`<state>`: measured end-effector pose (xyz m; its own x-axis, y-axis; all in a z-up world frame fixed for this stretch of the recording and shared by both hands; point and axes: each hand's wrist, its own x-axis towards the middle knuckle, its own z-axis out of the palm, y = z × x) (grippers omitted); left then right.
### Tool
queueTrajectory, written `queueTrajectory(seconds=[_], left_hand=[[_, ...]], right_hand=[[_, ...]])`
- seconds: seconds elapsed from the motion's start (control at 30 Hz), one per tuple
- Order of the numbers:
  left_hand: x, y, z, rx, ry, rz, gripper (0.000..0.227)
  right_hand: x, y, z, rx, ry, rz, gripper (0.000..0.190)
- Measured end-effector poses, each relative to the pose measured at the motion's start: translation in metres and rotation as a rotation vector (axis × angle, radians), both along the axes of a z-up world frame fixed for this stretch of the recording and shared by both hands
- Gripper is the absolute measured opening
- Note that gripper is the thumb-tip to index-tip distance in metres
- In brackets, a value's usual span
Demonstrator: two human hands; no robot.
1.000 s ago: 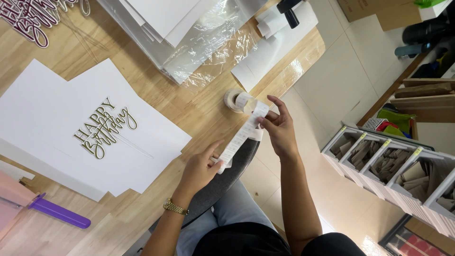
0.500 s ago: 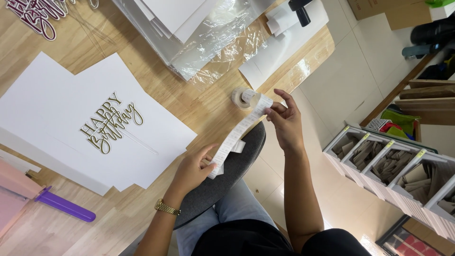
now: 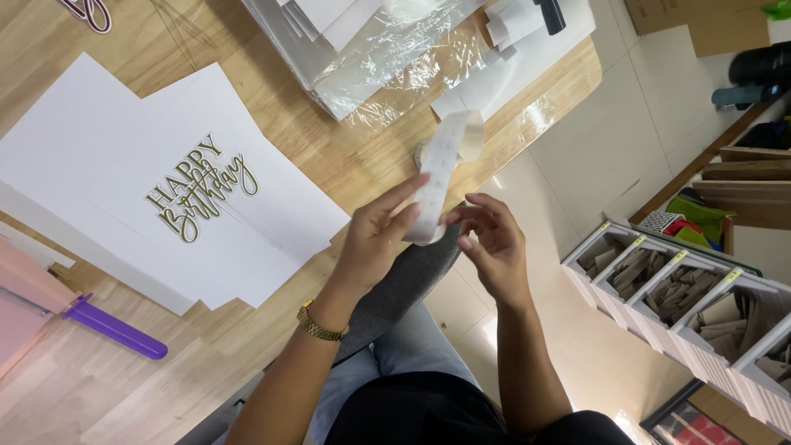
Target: Assembling decorative cake toppers by cutting paper backings and adhering cutouts using tape.
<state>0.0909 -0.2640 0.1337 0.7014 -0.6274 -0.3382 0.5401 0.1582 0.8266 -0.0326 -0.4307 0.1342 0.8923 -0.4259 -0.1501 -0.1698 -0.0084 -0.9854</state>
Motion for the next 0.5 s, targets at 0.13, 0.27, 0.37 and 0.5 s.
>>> queueTrajectory(seconds=[0.13,0.27,0.37,0.5], left_hand=[[0.005,-0.016,0.025,-0.24,0.13,-0.037,0.06],[0.014,-0.025,0.035,-0.346,0.148,-0.062,0.089],[0.013,-0.027,0.028,-0.297,0.127,-0.017,0.086],[0.005,-0.035,0.002,-0.121,0.06,0.055,0.051]], right_hand=[[0.005,0.004,0.011,-0.058,-0.053,0.021,0.067],[0.011,0.009,0.017,-0.189,-0.012,-0.018,0.073],[0.009,0.013,0.016,-0.153,0.014,-0.015,0.073],[0.001,0.014,0.01,-0.067,0.017,0.015,0.063]])
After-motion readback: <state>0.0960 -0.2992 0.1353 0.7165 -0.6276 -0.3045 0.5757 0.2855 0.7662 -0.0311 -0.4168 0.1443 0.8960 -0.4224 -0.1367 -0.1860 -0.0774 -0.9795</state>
